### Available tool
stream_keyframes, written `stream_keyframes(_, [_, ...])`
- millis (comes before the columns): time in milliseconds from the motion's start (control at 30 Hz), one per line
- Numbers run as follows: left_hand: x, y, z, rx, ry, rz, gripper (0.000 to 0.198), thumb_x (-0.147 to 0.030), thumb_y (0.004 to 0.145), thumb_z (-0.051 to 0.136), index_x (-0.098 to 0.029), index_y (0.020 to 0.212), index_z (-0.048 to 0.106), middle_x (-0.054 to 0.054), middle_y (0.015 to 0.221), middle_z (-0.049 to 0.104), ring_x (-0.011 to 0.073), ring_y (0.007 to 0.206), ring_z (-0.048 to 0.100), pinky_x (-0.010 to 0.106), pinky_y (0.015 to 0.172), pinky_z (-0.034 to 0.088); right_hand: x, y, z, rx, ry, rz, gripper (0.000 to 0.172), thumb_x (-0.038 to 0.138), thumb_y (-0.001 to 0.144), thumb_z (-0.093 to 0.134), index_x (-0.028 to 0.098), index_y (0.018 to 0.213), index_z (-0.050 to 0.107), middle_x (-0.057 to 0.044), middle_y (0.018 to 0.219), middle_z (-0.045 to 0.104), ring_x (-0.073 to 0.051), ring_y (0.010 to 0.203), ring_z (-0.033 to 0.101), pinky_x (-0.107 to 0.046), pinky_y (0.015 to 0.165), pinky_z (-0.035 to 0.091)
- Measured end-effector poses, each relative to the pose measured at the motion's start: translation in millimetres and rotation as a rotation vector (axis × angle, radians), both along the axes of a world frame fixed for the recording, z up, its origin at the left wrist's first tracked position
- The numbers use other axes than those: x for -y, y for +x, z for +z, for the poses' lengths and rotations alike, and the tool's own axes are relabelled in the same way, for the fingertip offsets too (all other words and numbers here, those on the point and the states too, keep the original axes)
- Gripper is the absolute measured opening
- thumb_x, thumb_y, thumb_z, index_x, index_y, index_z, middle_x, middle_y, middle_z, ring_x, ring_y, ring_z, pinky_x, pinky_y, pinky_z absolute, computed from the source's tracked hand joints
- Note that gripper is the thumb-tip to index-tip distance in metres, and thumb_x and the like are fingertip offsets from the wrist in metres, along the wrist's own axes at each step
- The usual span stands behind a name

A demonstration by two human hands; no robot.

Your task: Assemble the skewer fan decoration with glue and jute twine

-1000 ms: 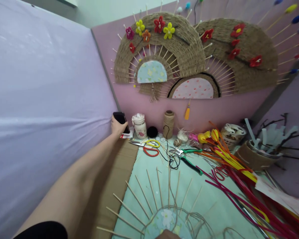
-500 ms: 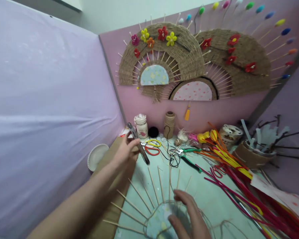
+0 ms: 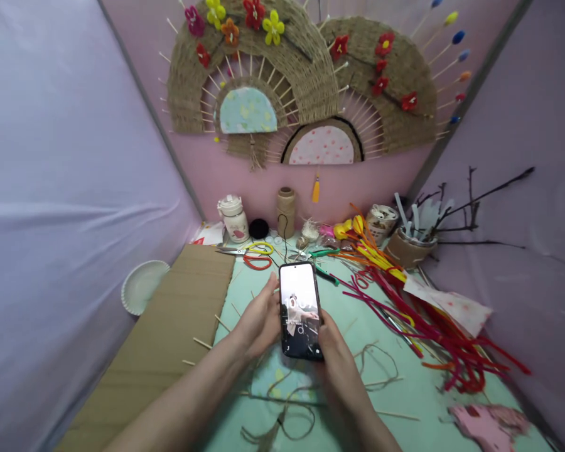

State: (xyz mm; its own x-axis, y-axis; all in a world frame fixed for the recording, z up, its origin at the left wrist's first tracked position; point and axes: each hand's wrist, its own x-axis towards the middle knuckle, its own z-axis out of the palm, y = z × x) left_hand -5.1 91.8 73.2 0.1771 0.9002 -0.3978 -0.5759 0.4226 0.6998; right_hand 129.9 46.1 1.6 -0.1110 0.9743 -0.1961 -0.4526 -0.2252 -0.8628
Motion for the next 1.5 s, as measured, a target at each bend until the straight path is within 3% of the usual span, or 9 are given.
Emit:
stream_keyframes(133, [3.2,-2.1,10.6,0.055,-0.029,-0.006,0.049,-0.061,0.083,0.060,-0.018,0.105,0.062,0.012,0.104,0.071,0.0287,0.103,0.066,0.041,0.090,0.051,-0.3,1.8,15.1,-0.160,-0.125,-0.008,0.059,0.062,0.077,0.070,0.024,0.121,0.062,-0.008,0.117,0.071,-0.024,0.101,0.066,-0.038,0.085,0.054])
stream_keyframes(300, [9.3,3.0,15.8,0.027,-0.009,-0.022,0.055,-0.066,0.084,0.054,-0.019,0.110,0.061,0.013,0.110,0.069,0.0284,0.108,0.064,0.041,0.092,0.051,-3.0,5.0,22.7,-0.107,-0.148,-0.029,0.049,0.038,0.066,0.085,0.022,0.109,0.067,-0.004,0.108,0.074,-0.022,0.094,0.068,-0.032,0.080,0.054])
stream_keyframes(400, [12.2,6.3,17.8,0.014,0.011,-0.027,0.055,-0.066,0.083,0.055,-0.020,0.111,0.061,0.012,0.113,0.068,0.0290,0.110,0.063,0.042,0.092,0.051,-4.0,4.1,20.2,-0.061,-0.146,-0.073,0.045,0.033,0.065,0.084,0.020,0.104,0.067,-0.004,0.101,0.075,-0.022,0.091,0.068,-0.031,0.078,0.053])
stream_keyframes(533, [13.8,7.6,17.0,0.021,0.023,-0.016,0.052,-0.064,0.084,0.055,-0.021,0.111,0.061,0.011,0.114,0.068,0.0291,0.112,0.062,0.043,0.093,0.050,-2.8,3.8,19.7,-0.052,-0.138,-0.080,0.046,0.034,0.065,0.084,0.021,0.105,0.067,-0.004,0.104,0.076,-0.023,0.093,0.069,-0.033,0.080,0.054])
stream_keyframes(667, [13.6,5.9,13.9,0.044,-0.010,0.002,0.047,-0.061,0.086,0.055,-0.020,0.109,0.061,0.012,0.114,0.068,0.0286,0.113,0.062,0.042,0.094,0.050,-0.5,5.0,22.7,-0.112,-0.161,-0.041,0.050,0.045,0.072,0.079,0.021,0.114,0.064,-0.006,0.107,0.075,-0.024,0.088,0.071,-0.035,0.077,0.055])
stream_keyframes(933, [11.0,0.1,8.7,0.094,-0.016,-0.017,0.047,-0.057,0.091,0.050,-0.019,0.118,0.059,0.012,0.116,0.068,0.0277,0.112,0.063,0.042,0.096,0.048,-2.0,3.1,22.1,-0.213,-0.213,-0.083,0.052,0.062,0.074,0.072,0.021,0.107,0.070,-0.005,0.105,0.076,-0.022,0.091,0.070,-0.031,0.074,0.054])
stream_keyframes(1100, [14.4,1.4,-0.8,0.106,0.011,-0.055,0.044,-0.051,0.092,0.052,-0.024,0.127,0.056,0.008,0.117,0.069,0.0260,0.113,0.064,0.041,0.099,0.047,-1.8,1.9,21.9,-0.269,-0.196,-0.078,0.056,0.067,0.076,0.067,0.022,0.109,0.069,-0.006,0.108,0.075,-0.024,0.097,0.069,-0.034,0.081,0.054])
stream_keyframes(1267, [21.8,5.7,-8.5,0.189,0.044,-0.068,0.044,-0.045,0.096,0.047,-0.025,0.135,0.050,0.008,0.121,0.069,0.0266,0.116,0.063,0.043,0.105,0.041,-0.8,1.8,19.4,-0.236,-0.176,-0.059,0.048,0.058,0.077,0.071,0.022,0.110,0.069,-0.006,0.110,0.075,-0.025,0.101,0.068,-0.035,0.083,0.054])
stream_keyframes(1500, [24.6,5.4,-5.2,0.220,0.050,-0.058,0.047,-0.045,0.097,0.045,-0.025,0.139,0.047,0.009,0.123,0.068,0.0270,0.116,0.063,0.045,0.107,0.039,-0.7,0.5,18.2,-0.173,-0.159,-0.036,0.042,0.037,0.070,0.081,0.024,0.107,0.069,-0.004,0.108,0.075,-0.027,0.103,0.067,-0.037,0.085,0.053])
